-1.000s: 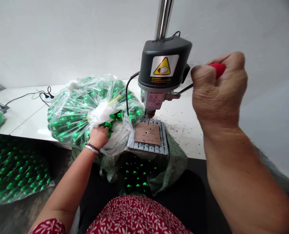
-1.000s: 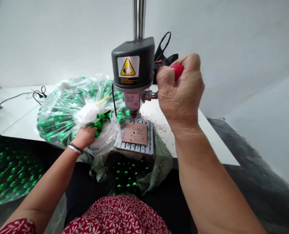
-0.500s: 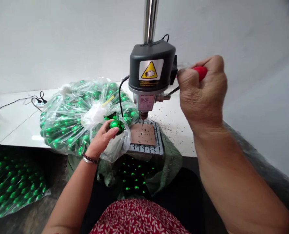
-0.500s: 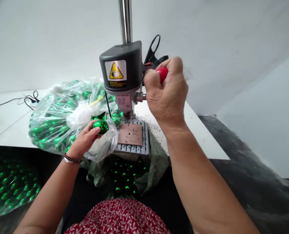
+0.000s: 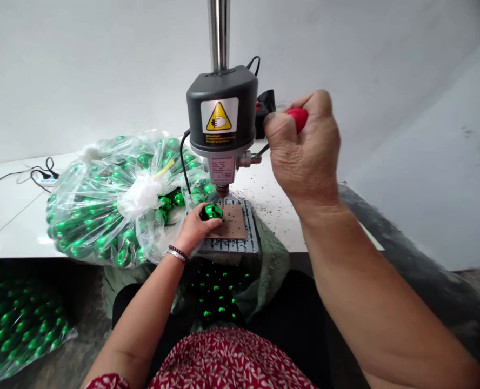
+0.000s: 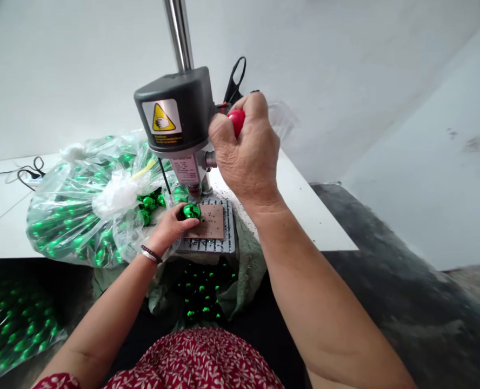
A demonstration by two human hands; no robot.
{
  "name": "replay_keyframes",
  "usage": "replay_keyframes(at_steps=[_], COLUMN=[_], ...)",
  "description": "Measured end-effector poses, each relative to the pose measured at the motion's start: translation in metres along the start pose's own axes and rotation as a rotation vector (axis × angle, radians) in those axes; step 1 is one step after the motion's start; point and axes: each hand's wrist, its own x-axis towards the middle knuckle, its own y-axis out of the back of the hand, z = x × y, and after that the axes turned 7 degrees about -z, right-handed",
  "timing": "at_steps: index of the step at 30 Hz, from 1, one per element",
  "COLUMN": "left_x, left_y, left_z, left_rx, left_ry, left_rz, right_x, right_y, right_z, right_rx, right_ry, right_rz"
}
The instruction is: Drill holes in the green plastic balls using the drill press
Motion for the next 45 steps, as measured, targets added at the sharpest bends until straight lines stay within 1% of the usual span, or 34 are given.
replay_keyframes(at_steps=[4, 7, 10, 13, 16, 19, 21, 24, 27, 29, 32, 38, 45], left_x=[0.001, 0.001, 0.003, 0.005, 0.005, 0.003, 0.001, 0.000, -0.001, -0.001, -0.001, -0.005, -0.010], left_y=[-0.004, -0.008, -0.011, -0.014, -0.016, -0.017, -0.018, -0.020, -0.022, -0.023, -0.025, -0.026, -0.028], left_z=[0.001, 0.002, 0.001, 0.000, -0.003, -0.004, -0.004, -0.003, 0.000, 0.001, 0.002, 0.004, 0.009], left_rx=[0.109, 0.133, 0.171, 0.284, 0.371, 0.359, 0.305, 0.203, 0.162, 0.165, 0.172, 0.151, 0.211], left_ry=[0.013, 0.014, -0.046, -0.148, -0.182, -0.206, -0.220, -0.168, -0.098, -0.083, -0.069, -0.060, -0.015], left_rz=[0.002, -0.010, -0.030, -0.039, -0.055, -0.076, -0.063, -0.028, -0.017, -0.011, 0.001, 0.023, 0.044], right_x=[0.000, 0.000, -0.001, -0.001, -0.002, -0.002, -0.002, -0.002, -0.003, -0.005, -0.008, -0.013, -0.021], right_y=[0.002, 0.002, 0.002, 0.002, 0.002, 0.003, 0.003, 0.003, 0.002, 0.002, 0.002, 0.003, 0.004], right_z=[-0.002, -0.002, 0.000, 0.000, -0.001, -0.003, -0.004, -0.003, 0.000, 0.002, 0.003, 0.006, 0.013], right_rx=[-0.013, -0.009, 0.014, 0.008, -0.020, -0.035, -0.038, -0.041, -0.020, 0.015, 0.045, -0.032, -0.071], right_ry=[-0.003, -0.031, -0.015, -0.001, -0.024, -0.037, -0.047, -0.046, -0.001, 0.025, 0.020, 0.021, -0.003], right_rz=[-0.017, -0.027, -0.018, -0.020, -0.046, -0.059, -0.061, -0.054, -0.033, -0.024, 0.001, 0.019, 0.012])
